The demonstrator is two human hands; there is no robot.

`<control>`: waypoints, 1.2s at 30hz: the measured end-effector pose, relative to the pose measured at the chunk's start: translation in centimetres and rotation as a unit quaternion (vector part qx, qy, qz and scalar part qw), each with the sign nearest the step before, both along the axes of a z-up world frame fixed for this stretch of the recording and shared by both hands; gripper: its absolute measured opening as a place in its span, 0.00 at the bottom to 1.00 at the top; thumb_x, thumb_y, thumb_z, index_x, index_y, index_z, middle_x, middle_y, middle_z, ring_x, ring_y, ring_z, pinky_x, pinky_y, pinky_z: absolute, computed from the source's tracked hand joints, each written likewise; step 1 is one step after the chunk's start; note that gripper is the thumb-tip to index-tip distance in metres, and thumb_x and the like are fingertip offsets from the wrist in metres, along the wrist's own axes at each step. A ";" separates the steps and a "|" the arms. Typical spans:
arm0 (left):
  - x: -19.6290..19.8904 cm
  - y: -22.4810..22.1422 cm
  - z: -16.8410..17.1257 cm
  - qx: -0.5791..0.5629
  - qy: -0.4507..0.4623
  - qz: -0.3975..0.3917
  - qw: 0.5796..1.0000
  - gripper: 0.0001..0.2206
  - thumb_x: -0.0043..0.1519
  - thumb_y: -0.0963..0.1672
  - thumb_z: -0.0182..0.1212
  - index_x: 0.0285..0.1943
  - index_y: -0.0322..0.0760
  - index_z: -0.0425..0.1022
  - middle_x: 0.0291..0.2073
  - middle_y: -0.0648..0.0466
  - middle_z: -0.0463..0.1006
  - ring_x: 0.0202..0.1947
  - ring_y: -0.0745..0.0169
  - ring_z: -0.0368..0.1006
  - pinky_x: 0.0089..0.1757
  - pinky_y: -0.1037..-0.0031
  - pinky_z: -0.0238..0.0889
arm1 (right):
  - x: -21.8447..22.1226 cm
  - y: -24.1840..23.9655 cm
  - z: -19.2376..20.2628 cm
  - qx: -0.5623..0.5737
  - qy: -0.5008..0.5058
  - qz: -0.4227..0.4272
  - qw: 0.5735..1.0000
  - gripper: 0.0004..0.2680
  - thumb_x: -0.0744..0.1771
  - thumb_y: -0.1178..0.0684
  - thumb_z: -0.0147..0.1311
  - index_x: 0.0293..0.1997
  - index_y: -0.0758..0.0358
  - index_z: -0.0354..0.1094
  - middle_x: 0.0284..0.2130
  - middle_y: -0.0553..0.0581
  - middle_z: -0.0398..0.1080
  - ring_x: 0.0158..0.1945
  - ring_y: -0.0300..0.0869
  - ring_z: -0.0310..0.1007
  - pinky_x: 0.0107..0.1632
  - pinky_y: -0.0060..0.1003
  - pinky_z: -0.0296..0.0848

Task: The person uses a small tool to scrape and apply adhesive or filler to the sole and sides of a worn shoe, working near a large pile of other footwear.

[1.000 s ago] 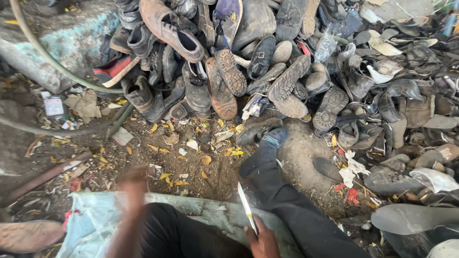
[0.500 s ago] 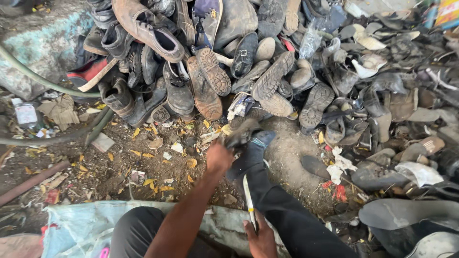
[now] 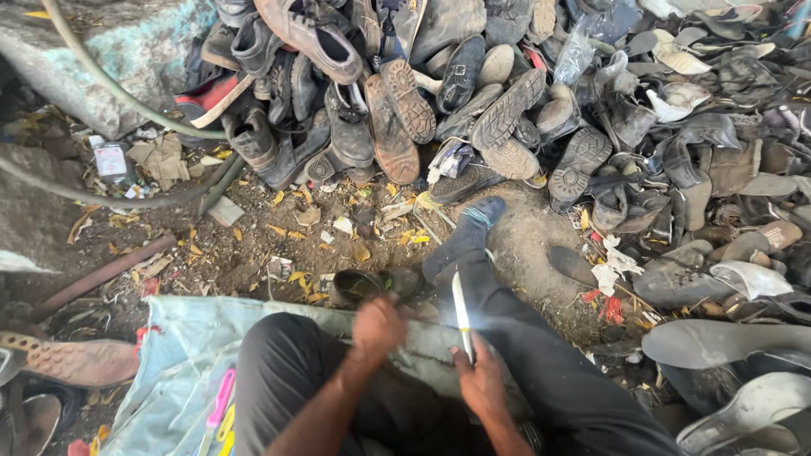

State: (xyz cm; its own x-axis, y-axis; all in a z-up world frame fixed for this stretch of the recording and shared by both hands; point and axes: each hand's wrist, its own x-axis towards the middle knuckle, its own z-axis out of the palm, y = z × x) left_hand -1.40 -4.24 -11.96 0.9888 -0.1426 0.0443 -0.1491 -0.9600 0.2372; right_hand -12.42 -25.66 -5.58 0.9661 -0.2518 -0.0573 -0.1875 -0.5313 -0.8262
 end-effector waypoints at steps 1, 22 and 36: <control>0.3 1.8 1.9 0.037 -0.082 0.016 0.996 0.18 0.55 0.52 0.60 0.43 0.35 0.81 0.44 0.44 0.79 0.51 0.44 0.73 0.49 0.60 0.67 | -0.2 0.0 0.4 -0.005 -0.014 0.006 1.000 0.19 0.65 0.46 0.59 0.61 0.62 0.67 0.44 0.68 0.77 0.47 0.57 0.79 0.51 0.46 0.73; 4.4 0.5 3.3 -0.104 -0.003 -0.091 0.990 0.13 0.58 0.48 0.64 0.47 0.38 0.81 0.47 0.48 0.80 0.51 0.52 0.75 0.61 0.52 0.49 | 0.0 2.8 3.9 -0.166 -0.026 0.085 0.982 0.16 0.67 0.49 0.53 0.61 0.59 0.67 0.42 0.71 0.75 0.46 0.65 0.74 0.46 0.56 0.73; 4.1 1.3 3.2 -0.176 -0.096 -0.152 0.968 0.12 0.50 0.45 0.68 0.40 0.37 0.83 0.41 0.49 0.82 0.46 0.52 0.75 0.54 0.55 0.56 | 8.7 4.4 5.3 -0.265 0.052 0.177 0.947 0.10 0.68 0.47 0.50 0.52 0.53 0.68 0.34 0.67 0.77 0.40 0.65 0.76 0.43 0.62 0.73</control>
State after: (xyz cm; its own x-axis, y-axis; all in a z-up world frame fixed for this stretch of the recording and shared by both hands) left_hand 2.65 -2.92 -8.76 0.8726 -0.3683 0.3209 -0.4852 -0.7297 0.4818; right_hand -3.68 -21.29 -0.32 0.9915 0.0660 -0.1125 0.0138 -0.9105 -0.4133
